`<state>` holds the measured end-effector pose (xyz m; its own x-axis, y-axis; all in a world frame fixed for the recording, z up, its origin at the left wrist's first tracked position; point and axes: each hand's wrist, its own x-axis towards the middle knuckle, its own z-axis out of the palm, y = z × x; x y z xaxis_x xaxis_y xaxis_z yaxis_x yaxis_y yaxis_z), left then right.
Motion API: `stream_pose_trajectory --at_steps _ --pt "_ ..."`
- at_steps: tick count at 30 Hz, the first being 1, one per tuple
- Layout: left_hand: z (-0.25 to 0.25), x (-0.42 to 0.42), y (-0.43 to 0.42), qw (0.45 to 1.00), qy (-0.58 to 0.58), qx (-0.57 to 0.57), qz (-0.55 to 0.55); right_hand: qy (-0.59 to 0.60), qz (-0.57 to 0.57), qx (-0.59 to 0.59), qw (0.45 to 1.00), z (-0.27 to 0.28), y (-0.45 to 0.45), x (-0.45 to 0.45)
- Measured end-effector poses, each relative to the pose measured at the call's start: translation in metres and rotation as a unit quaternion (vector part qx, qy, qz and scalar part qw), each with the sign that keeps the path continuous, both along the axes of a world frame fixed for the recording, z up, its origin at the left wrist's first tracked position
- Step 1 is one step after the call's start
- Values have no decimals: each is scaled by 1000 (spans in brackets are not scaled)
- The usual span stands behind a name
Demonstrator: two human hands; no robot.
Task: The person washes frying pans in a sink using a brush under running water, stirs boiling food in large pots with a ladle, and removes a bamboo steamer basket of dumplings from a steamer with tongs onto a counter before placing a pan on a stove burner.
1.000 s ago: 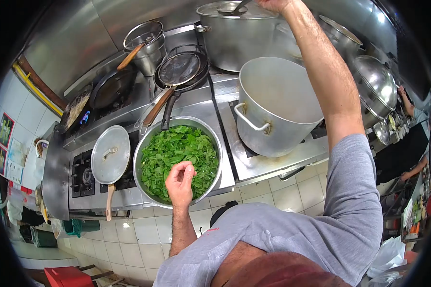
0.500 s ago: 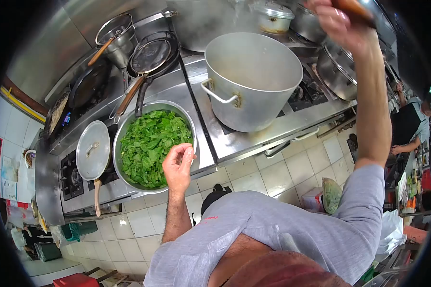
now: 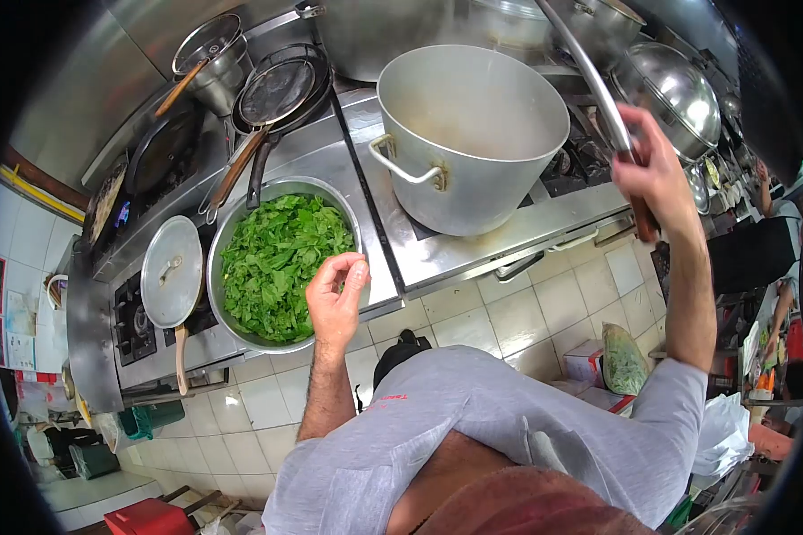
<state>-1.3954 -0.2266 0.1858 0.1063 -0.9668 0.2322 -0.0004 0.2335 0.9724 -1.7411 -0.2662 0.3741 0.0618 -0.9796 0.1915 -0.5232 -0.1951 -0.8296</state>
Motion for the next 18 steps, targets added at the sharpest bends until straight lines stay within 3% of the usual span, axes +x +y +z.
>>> stream_pose_trajectory --at_steps 6,8,18 --pt "2 17 -2 999 7 -7 33 -55 74 -43 995 20 -139 30" --pt "0 28 -1 998 -12 -23 52 -7 72 3 997 33 -174 47" --pt "-2 67 7 989 6 -13 144 -54 63 59 995 61 -272 139"
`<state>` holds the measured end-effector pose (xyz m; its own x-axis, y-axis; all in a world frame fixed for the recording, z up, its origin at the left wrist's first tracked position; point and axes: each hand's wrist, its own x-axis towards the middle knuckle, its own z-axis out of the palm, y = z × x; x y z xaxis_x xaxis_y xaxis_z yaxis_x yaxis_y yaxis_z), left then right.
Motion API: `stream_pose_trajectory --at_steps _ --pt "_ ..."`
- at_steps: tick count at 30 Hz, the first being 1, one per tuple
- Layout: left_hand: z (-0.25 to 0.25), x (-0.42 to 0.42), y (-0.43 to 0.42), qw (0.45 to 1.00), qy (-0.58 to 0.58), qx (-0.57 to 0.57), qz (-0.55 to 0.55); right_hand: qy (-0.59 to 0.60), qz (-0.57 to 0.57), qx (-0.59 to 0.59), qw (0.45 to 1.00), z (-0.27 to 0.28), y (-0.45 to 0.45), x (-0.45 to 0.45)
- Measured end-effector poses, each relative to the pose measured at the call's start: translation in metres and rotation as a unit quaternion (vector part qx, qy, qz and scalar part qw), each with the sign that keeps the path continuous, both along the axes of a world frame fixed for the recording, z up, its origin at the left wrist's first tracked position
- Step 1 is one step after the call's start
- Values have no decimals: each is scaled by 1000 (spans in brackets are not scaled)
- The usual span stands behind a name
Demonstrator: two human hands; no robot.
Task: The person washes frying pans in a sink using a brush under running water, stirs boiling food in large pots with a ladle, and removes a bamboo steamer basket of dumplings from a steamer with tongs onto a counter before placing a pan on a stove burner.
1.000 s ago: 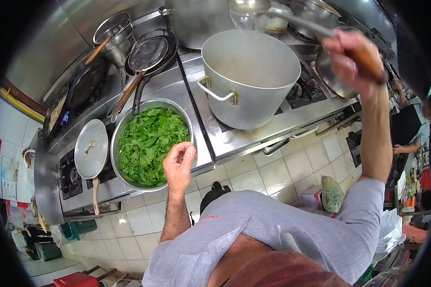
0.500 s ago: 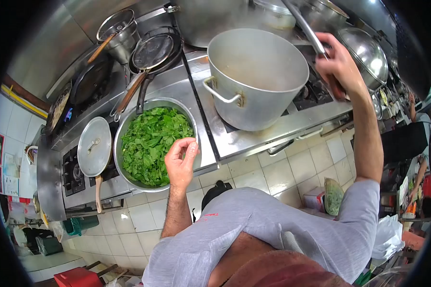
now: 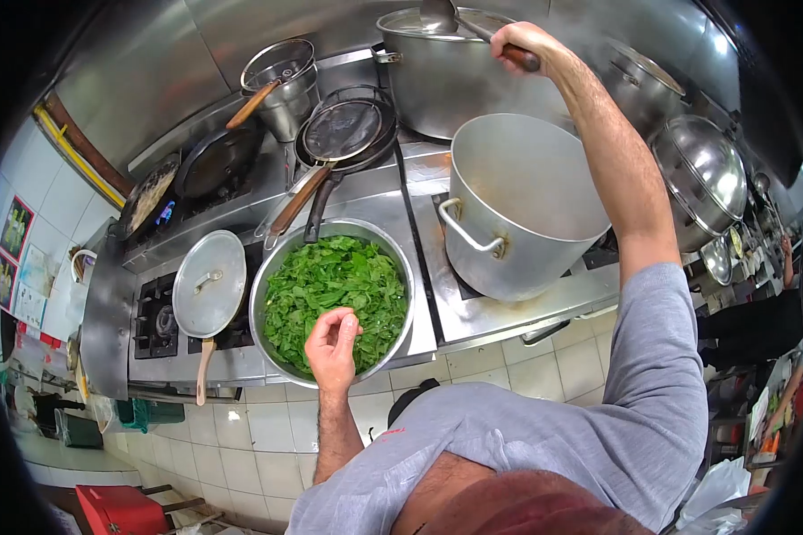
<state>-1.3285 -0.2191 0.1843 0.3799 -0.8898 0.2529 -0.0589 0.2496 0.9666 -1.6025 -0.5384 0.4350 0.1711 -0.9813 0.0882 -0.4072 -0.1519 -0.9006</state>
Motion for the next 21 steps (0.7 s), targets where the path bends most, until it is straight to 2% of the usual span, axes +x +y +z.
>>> stream_pose_trajectory --at_steps 2,3,4,7,10,11,13,16,21 --pt "0 4 0 1000 -5 -1 9 -26 6 67 997 7 -10 4" --pt "-1 6 0 1000 0 -3 12 -121 86 108 983 6 -18 6" --pt "-1 8 0 1000 4 -5 16 -121 87 108 983 7 -28 7" --pt "0 10 -1 1000 18 -3 8 -362 81 171 913 19 -32 14" --pt "0 11 -3 1000 14 -4 3 -453 151 161 864 28 -48 14" --pt "0 10 -3 1000 14 -5 1 -453 149 160 864 31 -54 12" --pt "1 9 -4 1000 11 -5 -4 -510 284 209 784 41 -51 12" --pt "3 4 -4 1000 8 -13 -13 -496 246 165 816 60 -36 8" --pt "4 -10 -2 999 14 -10 -39 -511 224 161 814 85 29 -16"
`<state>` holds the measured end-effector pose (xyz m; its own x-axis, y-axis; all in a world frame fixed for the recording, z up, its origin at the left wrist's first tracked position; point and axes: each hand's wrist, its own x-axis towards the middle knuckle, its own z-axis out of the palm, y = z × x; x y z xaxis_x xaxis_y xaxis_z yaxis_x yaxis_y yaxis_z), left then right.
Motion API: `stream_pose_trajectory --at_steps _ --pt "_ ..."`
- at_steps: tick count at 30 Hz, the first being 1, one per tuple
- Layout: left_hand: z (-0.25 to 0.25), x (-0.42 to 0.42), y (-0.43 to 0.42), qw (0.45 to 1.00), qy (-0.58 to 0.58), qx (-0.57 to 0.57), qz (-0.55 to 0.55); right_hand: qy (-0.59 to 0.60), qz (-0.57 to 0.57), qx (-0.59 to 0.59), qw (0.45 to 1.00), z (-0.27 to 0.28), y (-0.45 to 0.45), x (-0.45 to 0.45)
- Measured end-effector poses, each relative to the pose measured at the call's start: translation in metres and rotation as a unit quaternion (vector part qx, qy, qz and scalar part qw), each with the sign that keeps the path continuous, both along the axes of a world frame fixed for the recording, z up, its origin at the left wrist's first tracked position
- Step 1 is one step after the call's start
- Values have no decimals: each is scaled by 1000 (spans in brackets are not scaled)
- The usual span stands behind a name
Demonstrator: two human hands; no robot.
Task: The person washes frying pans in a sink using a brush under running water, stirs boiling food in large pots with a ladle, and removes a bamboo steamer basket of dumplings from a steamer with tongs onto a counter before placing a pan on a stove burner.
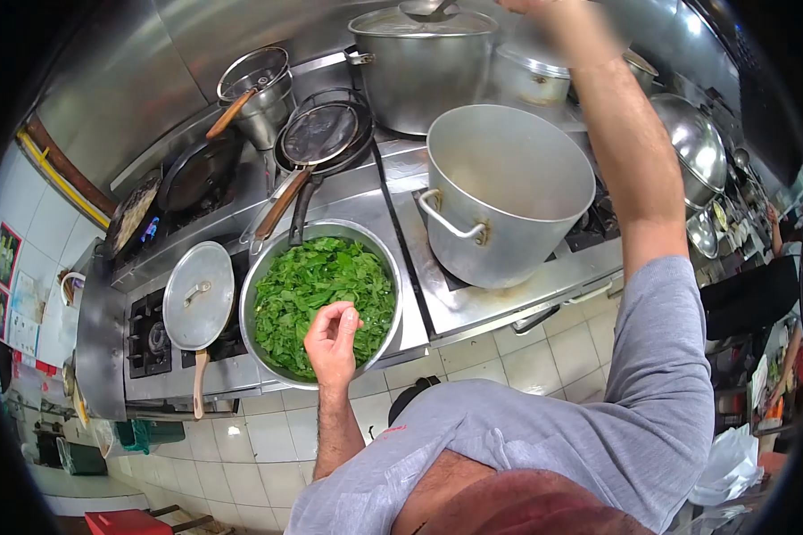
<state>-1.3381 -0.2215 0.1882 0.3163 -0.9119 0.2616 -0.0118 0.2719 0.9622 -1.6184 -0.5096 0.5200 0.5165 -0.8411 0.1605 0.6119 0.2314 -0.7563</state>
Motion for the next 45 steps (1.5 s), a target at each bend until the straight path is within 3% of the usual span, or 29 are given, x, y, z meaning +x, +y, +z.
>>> stream_pose_trajectory --at_steps 3,7,11,12,13,15,17,20,24,26,29,37,38,43,45 --pt "2 -14 3 1000 7 4 -21 8 -91 -32 995 6 57 -20" --pt "1 -33 7 998 3 14 -55 6 3 28 1000 -5 128 -59" --pt "-3 -47 12 996 -16 11 -82 132 36 93 986 -49 179 -115" --pt "-4 -50 13 996 -14 10 -88 208 -46 32 977 -68 198 -118" --pt "-5 -53 13 995 -12 7 -94 281 -127 -33 951 -85 221 -118" --pt "-4 -57 14 995 -2 23 -102 400 -213 -44 890 -109 258 -112" --pt "-5 -58 12 993 -39 30 -107 450 -214 -30 866 -136 279 -116" --pt "-4 -61 8 993 -30 25 -111 571 -252 -86 776 -159 288 -124" --pt "0 -59 3 993 -16 23 -117 563 -265 -163 766 -151 251 -125" --pt "-1 -53 0 993 -22 16 -111 504 -313 -227 772 -153 210 -117" --pt "0 -40 -2 996 -24 3 -92 536 -278 -237 761 -128 147 -100" --pt "0 5 3 1000 -15 0 4 497 -289 -192 795 -98 26 -18" --pt "-1 9 3 1000 -12 1 13 527 -207 -188 802 -92 8 -18" --pt "-2 22 4 999 -17 5 47 516 -188 -134 825 -89 -33 9" --pt "-3 26 3 999 -16 3 49 433 -159 -94 882 -86 -41 13"
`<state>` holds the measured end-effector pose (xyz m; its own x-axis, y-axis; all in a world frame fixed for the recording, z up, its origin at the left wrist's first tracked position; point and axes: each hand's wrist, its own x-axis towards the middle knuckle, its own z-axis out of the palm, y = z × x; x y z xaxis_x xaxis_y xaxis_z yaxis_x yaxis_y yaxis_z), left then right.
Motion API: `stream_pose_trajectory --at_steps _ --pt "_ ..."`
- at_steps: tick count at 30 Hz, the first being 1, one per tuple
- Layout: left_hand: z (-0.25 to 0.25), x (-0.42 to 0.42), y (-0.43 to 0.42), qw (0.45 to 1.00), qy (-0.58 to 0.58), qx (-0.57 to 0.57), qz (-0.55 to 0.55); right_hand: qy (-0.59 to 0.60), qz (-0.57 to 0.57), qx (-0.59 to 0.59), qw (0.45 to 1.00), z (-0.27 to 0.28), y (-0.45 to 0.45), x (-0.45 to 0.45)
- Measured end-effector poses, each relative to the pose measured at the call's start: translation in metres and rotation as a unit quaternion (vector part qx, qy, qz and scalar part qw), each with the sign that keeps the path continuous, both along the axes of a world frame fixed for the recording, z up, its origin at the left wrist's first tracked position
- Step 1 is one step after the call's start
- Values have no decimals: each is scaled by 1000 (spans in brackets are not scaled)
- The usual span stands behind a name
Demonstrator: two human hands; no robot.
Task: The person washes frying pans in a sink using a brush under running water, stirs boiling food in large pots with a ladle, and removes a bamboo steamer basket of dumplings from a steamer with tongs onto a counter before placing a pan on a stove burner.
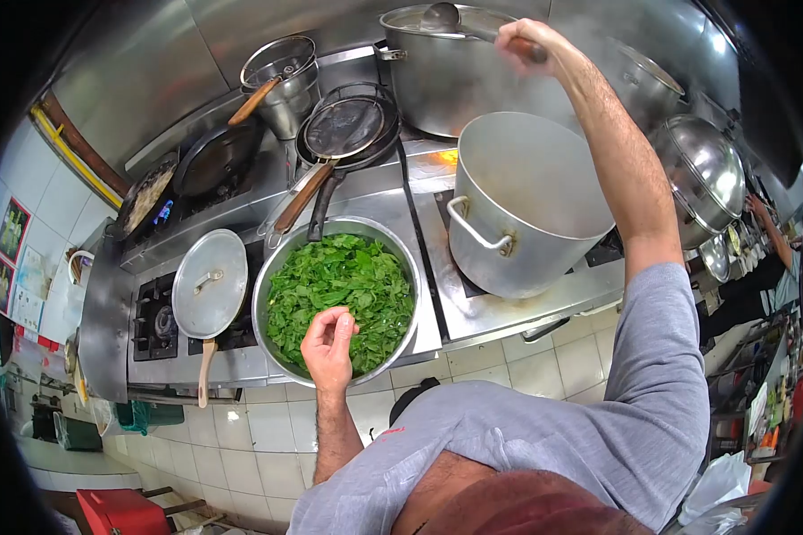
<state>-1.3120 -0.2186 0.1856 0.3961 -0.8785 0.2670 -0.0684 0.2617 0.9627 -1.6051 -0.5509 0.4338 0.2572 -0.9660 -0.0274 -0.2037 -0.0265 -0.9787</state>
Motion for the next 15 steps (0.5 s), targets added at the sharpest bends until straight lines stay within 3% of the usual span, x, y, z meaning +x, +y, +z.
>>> stream_pose_trajectory --at_steps 2,4,5,6,8,9,15 --pt "0 2 -1 1000 2 -2 1 -50 12 21 998 6 -6 4" --pt "1 3 -1 1000 4 5 2 -179 82 44 979 16 -2 11" --pt "0 3 -1 1000 4 6 1 -285 59 85 953 21 0 14" --pt "0 3 -1 1000 3 2 0 -285 57 84 953 23 -9 10" --pt "-1 2 -2 1000 2 -2 -3 -374 225 140 889 31 -31 -1" --pt "-2 1 -2 1000 10 -4 -9 -407 178 121 888 34 -27 4" --pt "1 -12 3 999 17 -5 -36 -413 165 103 890 63 -3 -3"
